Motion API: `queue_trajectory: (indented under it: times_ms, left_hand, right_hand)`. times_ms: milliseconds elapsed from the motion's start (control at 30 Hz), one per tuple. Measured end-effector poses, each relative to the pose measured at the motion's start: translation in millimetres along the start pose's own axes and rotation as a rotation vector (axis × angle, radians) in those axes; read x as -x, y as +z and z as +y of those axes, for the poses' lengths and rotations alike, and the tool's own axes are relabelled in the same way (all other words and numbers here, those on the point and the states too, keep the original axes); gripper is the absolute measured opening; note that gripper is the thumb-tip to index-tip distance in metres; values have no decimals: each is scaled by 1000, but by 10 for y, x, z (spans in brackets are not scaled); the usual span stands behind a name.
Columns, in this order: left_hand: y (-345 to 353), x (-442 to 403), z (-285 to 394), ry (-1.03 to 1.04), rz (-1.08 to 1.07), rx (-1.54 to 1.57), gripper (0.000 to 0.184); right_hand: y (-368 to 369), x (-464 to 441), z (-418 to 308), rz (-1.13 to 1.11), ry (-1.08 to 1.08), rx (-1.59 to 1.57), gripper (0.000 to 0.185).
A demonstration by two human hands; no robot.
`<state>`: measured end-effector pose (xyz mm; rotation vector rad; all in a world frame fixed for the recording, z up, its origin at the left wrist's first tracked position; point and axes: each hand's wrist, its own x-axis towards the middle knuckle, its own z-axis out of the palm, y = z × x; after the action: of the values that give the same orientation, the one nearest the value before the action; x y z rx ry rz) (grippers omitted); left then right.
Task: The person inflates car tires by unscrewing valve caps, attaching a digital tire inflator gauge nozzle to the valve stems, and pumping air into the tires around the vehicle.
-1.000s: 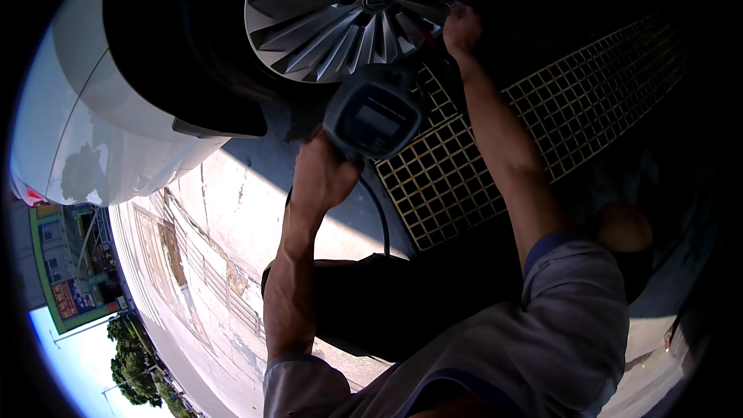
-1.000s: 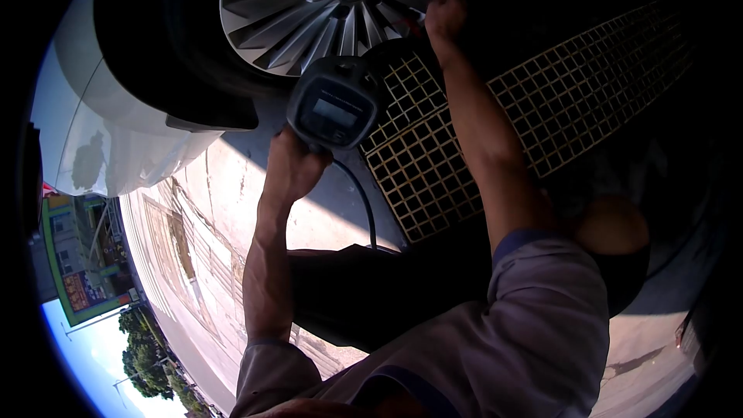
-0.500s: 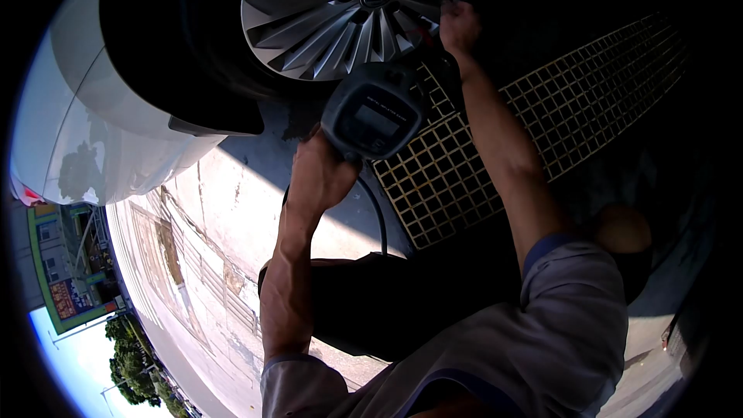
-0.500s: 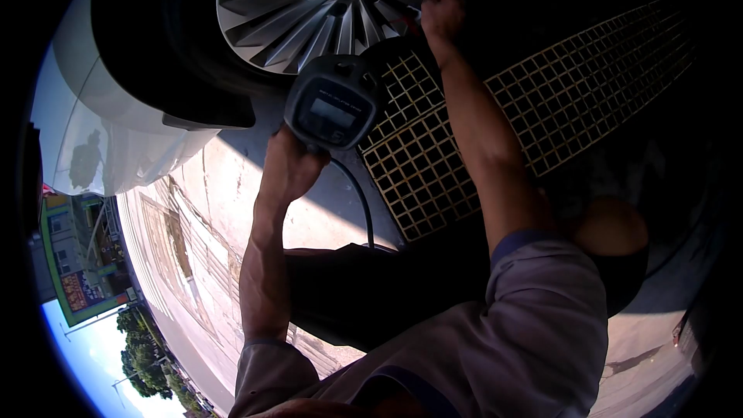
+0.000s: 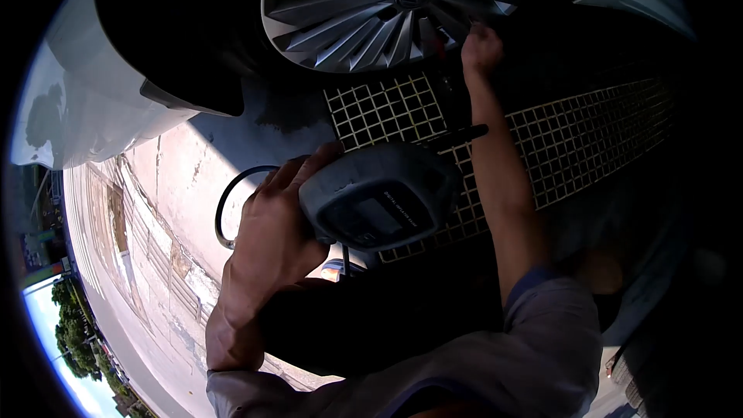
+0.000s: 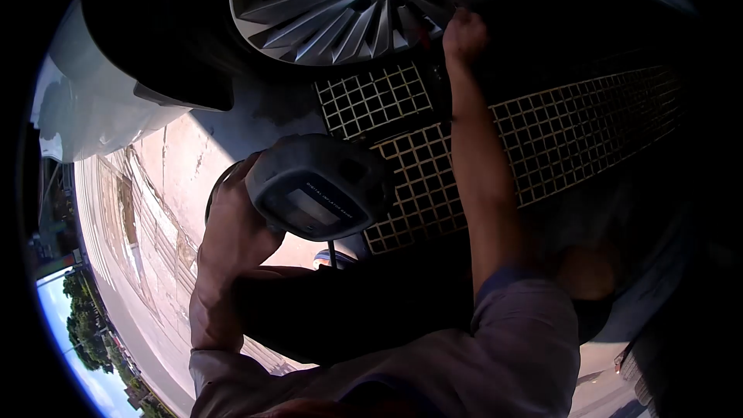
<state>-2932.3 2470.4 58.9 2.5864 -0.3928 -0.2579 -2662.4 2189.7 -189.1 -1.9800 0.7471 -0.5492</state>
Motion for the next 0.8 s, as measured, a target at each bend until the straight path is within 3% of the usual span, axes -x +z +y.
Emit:
queue_trajectory:
  times_ms: [67,167,233,400,533,600,700,767,800]
  left_hand:
    - [-57,72,-57,60,60,-65,80]
    - [-317,155,121,-49,-29,-89,83]
    - [-369,292,210,-71,6,-100,82]
    - [-411,617,311,-149,77,1,78]
    - [-561,1012,193,-314,-26,117,73]
    - [-453,1314,171,-491,10,156,74]
    - [-691,1882,298,-759,16,249,68]
    - [-711,2519,608,-934,134,270,62]
    - [-910,2859,847,-1053,92,379,67]
  right_hand:
    - [29,24,4,-13,21,-116,41]
    - [147,-42,204,-71,7,-114,49]
    - [163,-24,212,-212,297,-253,58]
    - [-280,469,-113,-351,601,112,64]
    - [-941,798,-405,-784,582,487,52]
    - [-1425,824,-659,-1154,500,640,45]
    - [-2311,1146,-1757,-1543,-266,1313,45]
    - [-2918,1291,-2621,-1605,-320,1450,50]
    - [-3224,1303,-2943,-1605,-281,1409,49]
